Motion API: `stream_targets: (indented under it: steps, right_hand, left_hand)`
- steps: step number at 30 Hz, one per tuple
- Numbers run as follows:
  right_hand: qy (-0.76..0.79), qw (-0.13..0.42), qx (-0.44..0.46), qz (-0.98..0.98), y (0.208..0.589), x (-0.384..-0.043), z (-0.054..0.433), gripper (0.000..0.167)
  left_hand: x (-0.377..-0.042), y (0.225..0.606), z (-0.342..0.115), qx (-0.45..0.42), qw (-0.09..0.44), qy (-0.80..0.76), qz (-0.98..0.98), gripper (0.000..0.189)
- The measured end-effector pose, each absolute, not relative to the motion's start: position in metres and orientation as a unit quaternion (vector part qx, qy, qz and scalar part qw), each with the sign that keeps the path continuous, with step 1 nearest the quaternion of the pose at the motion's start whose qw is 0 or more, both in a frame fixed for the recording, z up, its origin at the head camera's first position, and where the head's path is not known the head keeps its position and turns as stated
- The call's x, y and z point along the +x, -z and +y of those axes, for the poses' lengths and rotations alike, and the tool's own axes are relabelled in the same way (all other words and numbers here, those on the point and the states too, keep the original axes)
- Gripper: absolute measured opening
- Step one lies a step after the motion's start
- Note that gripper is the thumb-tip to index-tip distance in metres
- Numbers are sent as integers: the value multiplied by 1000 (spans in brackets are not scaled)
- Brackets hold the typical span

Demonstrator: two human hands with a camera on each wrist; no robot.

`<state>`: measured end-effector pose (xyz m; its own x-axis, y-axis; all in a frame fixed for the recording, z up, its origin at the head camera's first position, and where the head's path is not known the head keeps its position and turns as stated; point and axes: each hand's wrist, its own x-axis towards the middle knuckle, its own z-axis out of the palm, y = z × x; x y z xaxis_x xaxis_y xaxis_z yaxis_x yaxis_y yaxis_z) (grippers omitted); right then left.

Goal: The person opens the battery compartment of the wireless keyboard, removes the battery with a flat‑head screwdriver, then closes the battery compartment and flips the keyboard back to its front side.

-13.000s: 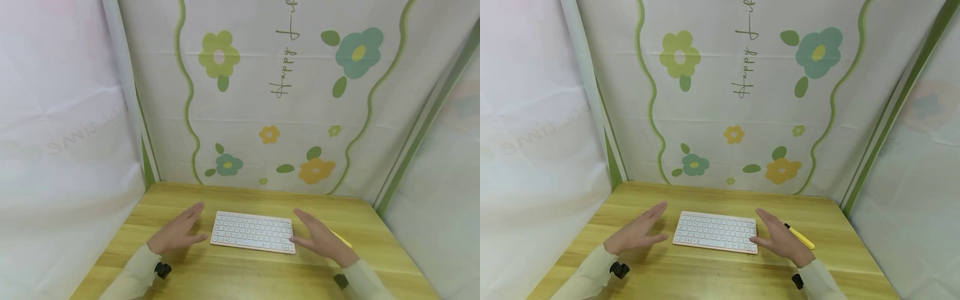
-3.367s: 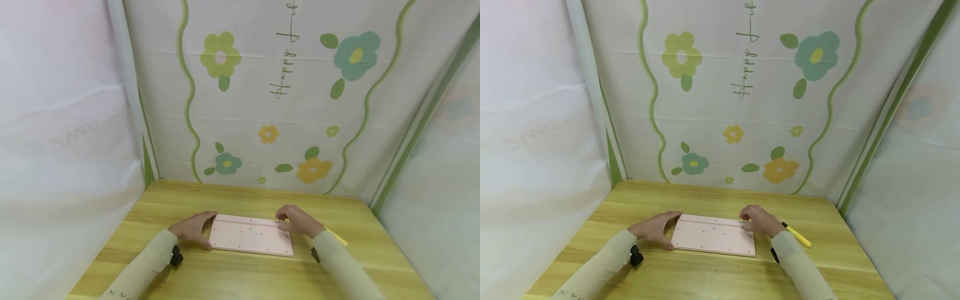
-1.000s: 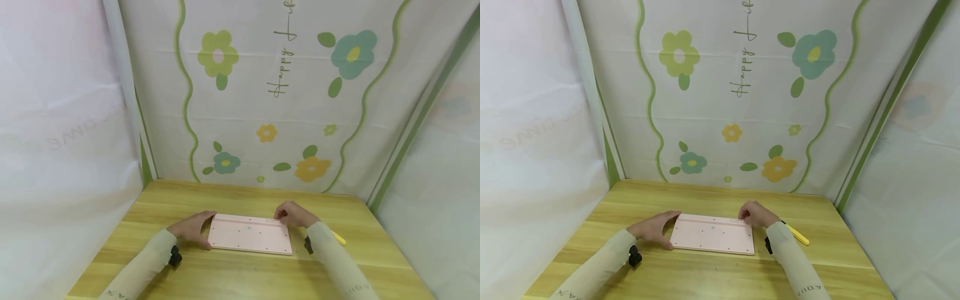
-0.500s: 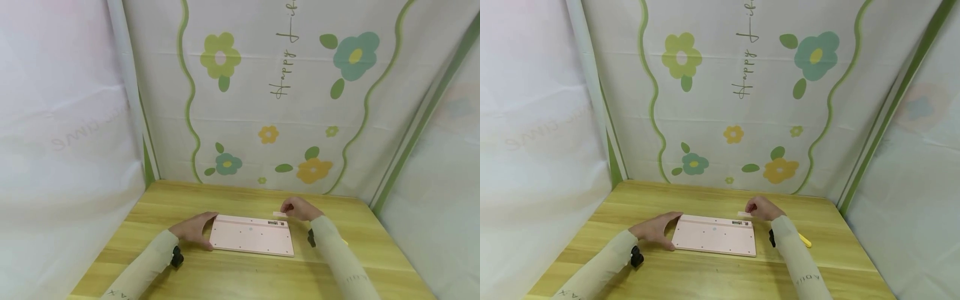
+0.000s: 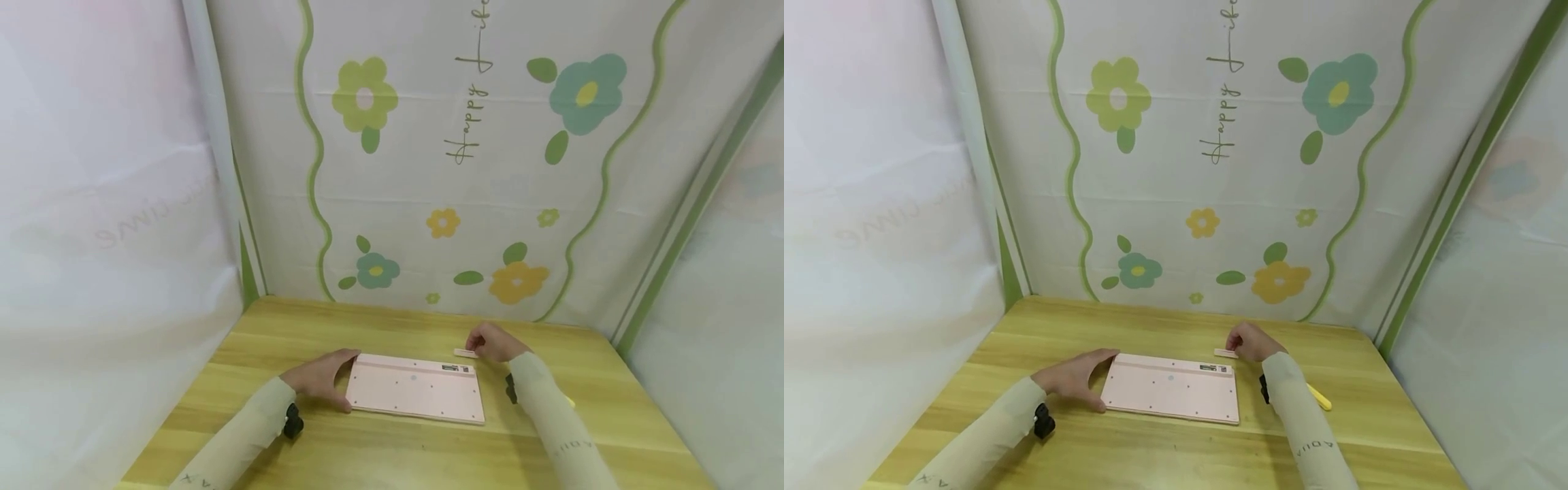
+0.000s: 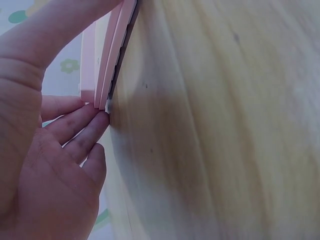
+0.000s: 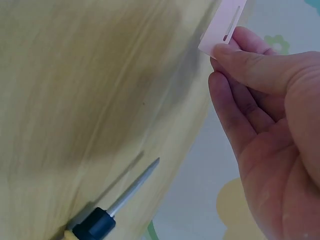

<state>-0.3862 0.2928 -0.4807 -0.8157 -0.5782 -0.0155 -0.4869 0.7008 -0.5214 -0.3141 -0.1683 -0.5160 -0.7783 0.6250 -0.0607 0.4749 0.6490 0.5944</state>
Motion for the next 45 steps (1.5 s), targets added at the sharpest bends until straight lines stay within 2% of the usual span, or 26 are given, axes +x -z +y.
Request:
stream_targets:
  steps: [6, 12, 19, 25, 32, 39, 45]
  right_hand:
    - [245, 79, -286, 923, 493, -389, 293, 22]
    - [248, 76, -262, 929, 493, -390, 294, 16]
    - [232, 47, -268, 934, 471, -385, 312, 30]
    - [219, 34, -271, 937, 450, -362, 344, 37]
    - [223, 27, -230, 947, 443, -330, 393, 44]
    - [203, 8, -207, 957, 453, -300, 424, 42]
    - [238, 16, -188, 953, 470, -280, 435, 44]
  left_hand:
    - [-314, 515, -168, 306, 135, -290, 896, 123]
    - [-316, 518, -168, 305, 135, -287, 898, 123]
    - [-315, 515, -167, 302, 132, -288, 899, 122]
    - [-315, 514, -167, 298, 136, -290, 899, 122]
    - [-316, 514, -169, 304, 133, -283, 900, 122]
    - [-317, 515, -171, 311, 126, -273, 902, 122]
    - [-319, 517, -168, 309, 130, -280, 900, 123]
